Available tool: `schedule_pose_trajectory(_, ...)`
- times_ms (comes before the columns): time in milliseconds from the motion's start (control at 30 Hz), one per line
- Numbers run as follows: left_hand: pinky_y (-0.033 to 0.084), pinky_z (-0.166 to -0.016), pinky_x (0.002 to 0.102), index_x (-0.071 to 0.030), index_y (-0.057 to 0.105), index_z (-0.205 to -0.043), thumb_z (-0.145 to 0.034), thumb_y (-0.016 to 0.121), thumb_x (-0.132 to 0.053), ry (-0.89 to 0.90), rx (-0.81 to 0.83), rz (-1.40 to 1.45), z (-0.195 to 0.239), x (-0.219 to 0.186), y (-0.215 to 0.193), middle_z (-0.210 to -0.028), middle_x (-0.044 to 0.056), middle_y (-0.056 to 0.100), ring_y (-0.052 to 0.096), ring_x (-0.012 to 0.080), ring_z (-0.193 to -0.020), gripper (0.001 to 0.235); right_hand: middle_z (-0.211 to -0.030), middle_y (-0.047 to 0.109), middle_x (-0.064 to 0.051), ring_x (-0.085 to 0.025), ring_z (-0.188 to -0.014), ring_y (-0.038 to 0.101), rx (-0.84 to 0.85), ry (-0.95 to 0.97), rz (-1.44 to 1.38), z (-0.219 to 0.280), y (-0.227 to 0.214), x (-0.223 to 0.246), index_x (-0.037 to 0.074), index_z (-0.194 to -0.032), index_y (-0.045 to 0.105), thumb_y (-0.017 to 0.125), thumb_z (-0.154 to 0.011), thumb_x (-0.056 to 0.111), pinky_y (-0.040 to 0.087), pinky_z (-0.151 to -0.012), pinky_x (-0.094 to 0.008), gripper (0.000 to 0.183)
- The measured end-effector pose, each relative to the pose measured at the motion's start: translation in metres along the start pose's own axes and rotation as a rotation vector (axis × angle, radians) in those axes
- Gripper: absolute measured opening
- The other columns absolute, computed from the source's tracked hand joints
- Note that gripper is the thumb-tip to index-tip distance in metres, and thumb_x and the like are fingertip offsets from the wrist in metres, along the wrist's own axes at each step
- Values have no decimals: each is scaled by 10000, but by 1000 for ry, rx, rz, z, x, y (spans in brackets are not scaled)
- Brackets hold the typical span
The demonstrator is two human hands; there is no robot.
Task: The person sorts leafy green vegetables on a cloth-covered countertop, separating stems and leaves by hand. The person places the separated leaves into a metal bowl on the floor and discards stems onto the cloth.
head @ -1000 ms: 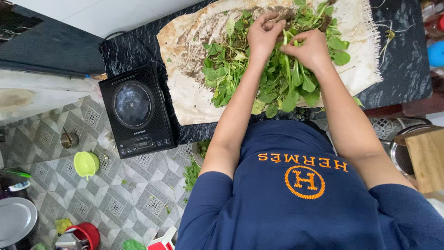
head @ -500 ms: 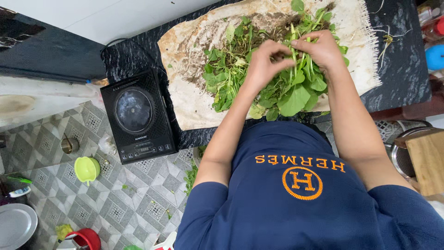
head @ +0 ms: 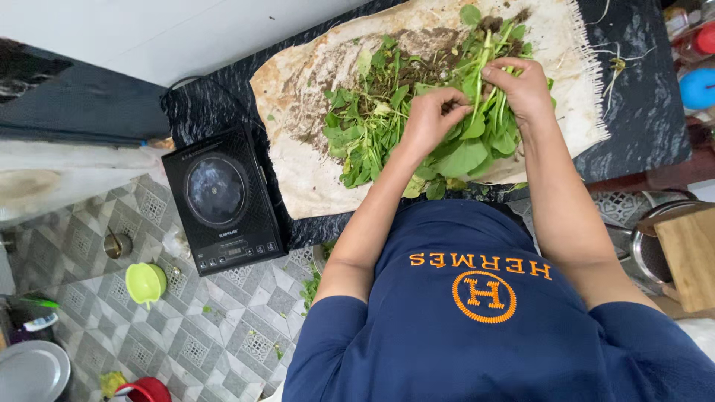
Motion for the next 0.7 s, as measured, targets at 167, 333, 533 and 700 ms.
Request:
schedule_pose_trajectory(167,601,-718,273,-86,810,-959,-855,812,-131,-78,-39,94,-17,13,-10,-886,25,797,724,121,-756,113,-871,732,-49,-128,-728,672,-17,28,0,1,-36,-8,0,-1064,750,778,-941,85,524,-786,-281,152)
schedule_pose_trajectory(333,621,-812,291,-117,792,-1042,-858,743,-94,-138,-46,-118,-99,67,9,-1015,65,787,766,161,-861,192,-833,708,-89,-146,-750,669,67,-2,130,12,-71,-6,-15,-1076,741,762,-1006,66,504,-1009,-239,110)
schedule_pose_trajectory(533,555,-1016,370,-131,812,-1074,-853,720,-59,220,42,-388,-145,88,67,-1238,95,745,729,246,-1080,250,-850,696,-45,-130,-751,665,143,52,-20,27,-78,-3,1,-1061,725,732,-951,69,541,-777,-285,130)
schedule_pose_trajectory(700,608,-879,306,-130,629,-1345,-984,701,-251,-98,113,140,-144,72,68,-1202,61,767,752,164,-987,387,-835,691,-57,-139,-741,665,227,76,4,27,-72,4,-9,-1100,714,721,-953,71,533,-759,-278,168)
Point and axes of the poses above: each hand's wrist, its own z-axis away from the middle knuckle, its own y-axis out of the palm, x = y × z, the point moved 6 cm from there along -z, towards the middle knuckle
